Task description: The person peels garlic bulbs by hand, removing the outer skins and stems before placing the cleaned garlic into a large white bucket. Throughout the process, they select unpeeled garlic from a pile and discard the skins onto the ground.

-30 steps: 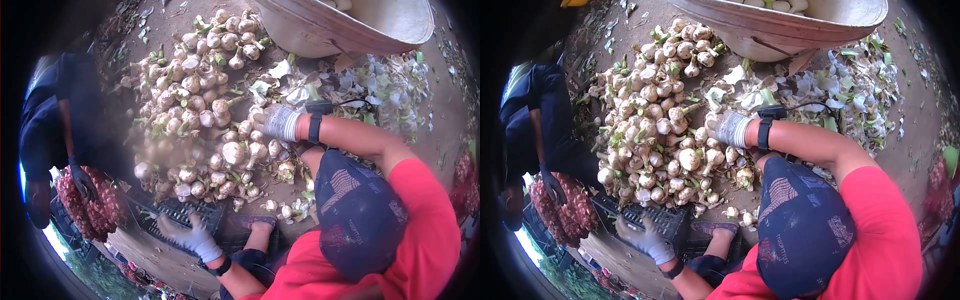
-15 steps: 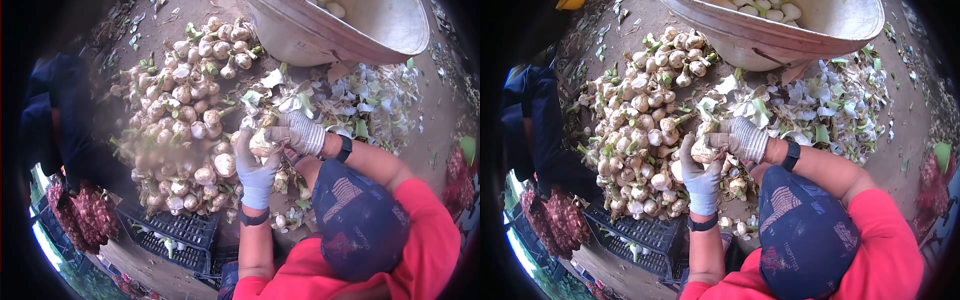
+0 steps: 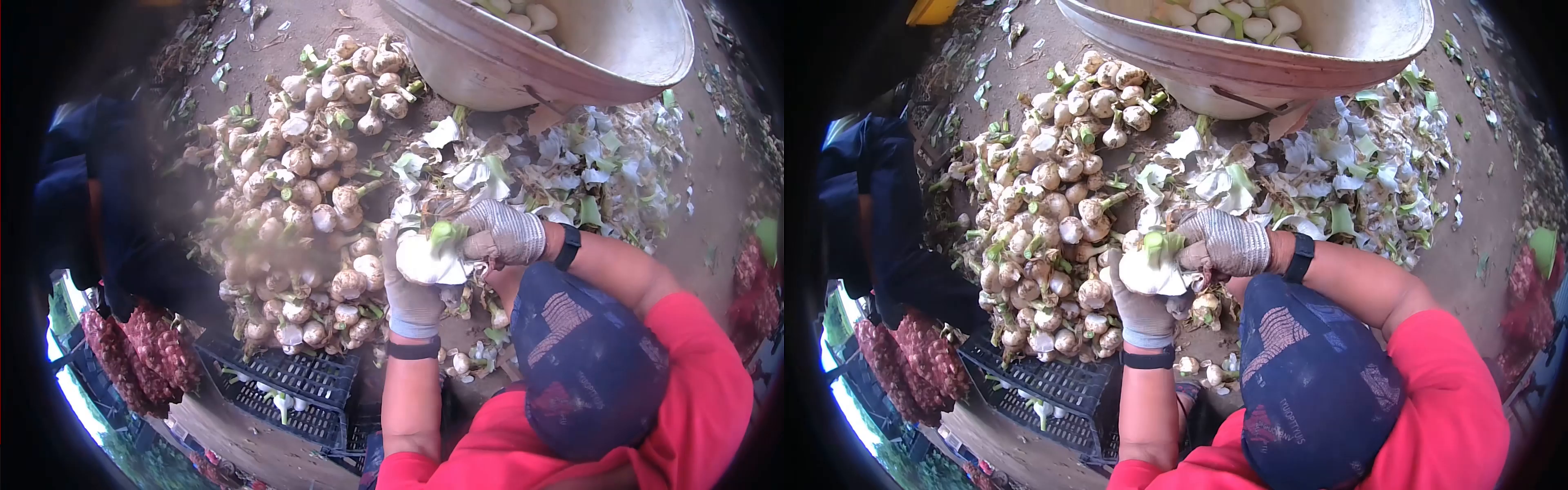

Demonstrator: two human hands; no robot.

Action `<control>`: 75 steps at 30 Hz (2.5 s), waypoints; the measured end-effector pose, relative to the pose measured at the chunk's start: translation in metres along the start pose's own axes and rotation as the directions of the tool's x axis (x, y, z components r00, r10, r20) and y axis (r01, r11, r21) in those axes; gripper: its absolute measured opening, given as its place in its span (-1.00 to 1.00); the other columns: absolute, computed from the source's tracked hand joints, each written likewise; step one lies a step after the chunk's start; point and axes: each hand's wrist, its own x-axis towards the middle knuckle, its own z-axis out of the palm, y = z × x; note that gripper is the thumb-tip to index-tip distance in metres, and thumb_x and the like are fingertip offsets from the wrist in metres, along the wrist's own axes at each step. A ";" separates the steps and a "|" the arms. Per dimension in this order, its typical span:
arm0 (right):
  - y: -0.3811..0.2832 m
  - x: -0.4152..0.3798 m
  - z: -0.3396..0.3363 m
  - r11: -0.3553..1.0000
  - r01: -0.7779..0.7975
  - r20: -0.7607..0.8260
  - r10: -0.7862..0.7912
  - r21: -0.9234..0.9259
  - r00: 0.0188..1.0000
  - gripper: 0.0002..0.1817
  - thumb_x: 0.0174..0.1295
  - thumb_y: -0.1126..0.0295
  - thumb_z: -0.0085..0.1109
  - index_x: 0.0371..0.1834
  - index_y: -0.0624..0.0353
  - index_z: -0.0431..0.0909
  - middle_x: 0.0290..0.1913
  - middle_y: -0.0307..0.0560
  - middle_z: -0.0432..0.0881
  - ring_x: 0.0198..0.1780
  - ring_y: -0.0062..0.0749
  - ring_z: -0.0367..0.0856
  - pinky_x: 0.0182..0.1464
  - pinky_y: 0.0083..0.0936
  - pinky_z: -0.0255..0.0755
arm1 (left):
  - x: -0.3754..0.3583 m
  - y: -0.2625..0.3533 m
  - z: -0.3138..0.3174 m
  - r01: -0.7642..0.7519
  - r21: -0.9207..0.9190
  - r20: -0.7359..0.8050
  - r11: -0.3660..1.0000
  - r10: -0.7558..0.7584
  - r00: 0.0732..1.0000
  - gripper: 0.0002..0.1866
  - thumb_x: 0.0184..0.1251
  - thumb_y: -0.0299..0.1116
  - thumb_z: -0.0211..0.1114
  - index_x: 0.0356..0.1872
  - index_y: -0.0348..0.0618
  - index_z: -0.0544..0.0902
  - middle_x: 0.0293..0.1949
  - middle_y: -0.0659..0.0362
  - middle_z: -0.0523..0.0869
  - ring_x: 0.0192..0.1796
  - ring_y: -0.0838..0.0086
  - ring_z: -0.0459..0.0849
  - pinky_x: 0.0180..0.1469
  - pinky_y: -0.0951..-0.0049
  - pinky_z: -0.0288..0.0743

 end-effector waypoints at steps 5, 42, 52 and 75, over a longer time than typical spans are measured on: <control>-0.009 -0.001 0.011 0.998 -0.053 -0.191 0.049 -0.015 0.980 -0.77 0.16 0.37 0.10 -0.20 0.25 0.62 -0.46 -0.31 0.58 -0.49 -0.74 0.45 -0.47 -0.71 0.36 | -0.013 -0.010 0.025 -0.352 0.095 0.191 0.931 0.330 0.925 -0.60 0.42 -0.03 0.00 -0.04 -0.16 0.51 -0.01 0.12 0.61 0.09 0.37 0.54 0.17 0.28 0.39; 0.052 0.006 0.000 0.277 0.114 -0.074 -0.585 -0.954 0.808 -0.60 -0.05 0.41 0.14 -0.07 0.23 0.52 0.01 0.13 0.53 -0.05 -0.03 0.57 -0.02 -0.21 0.48 | 0.042 -0.062 0.024 -0.181 -0.128 0.110 0.975 0.196 0.974 -0.56 0.40 0.00 0.02 0.07 -0.11 0.49 0.01 0.12 0.59 0.07 0.31 0.55 0.12 0.29 0.45; 0.045 0.023 -0.097 0.449 -0.356 -0.567 -0.541 -0.819 0.622 -0.64 0.05 0.39 0.13 -0.04 0.18 0.52 -0.21 0.09 0.58 -0.07 -0.03 0.56 0.02 -0.22 0.41 | 0.019 -0.033 0.046 -0.484 0.045 0.186 0.874 0.468 0.864 -0.63 0.46 -0.13 -0.07 0.10 -0.16 0.42 -0.07 0.09 0.58 -0.06 0.38 0.55 0.02 0.29 0.50; 0.030 0.012 -0.022 0.535 -0.256 -0.416 -0.203 -0.805 0.886 -0.79 0.03 0.24 0.12 -0.40 0.13 0.62 -0.42 0.12 0.63 -0.34 0.03 0.62 -0.26 -0.14 0.49 | 0.019 -0.033 0.017 -0.603 0.656 0.358 0.455 0.515 0.778 -0.55 0.23 -0.55 -0.04 0.17 -0.44 0.37 0.18 -0.09 0.40 0.20 0.24 0.44 0.21 0.32 0.35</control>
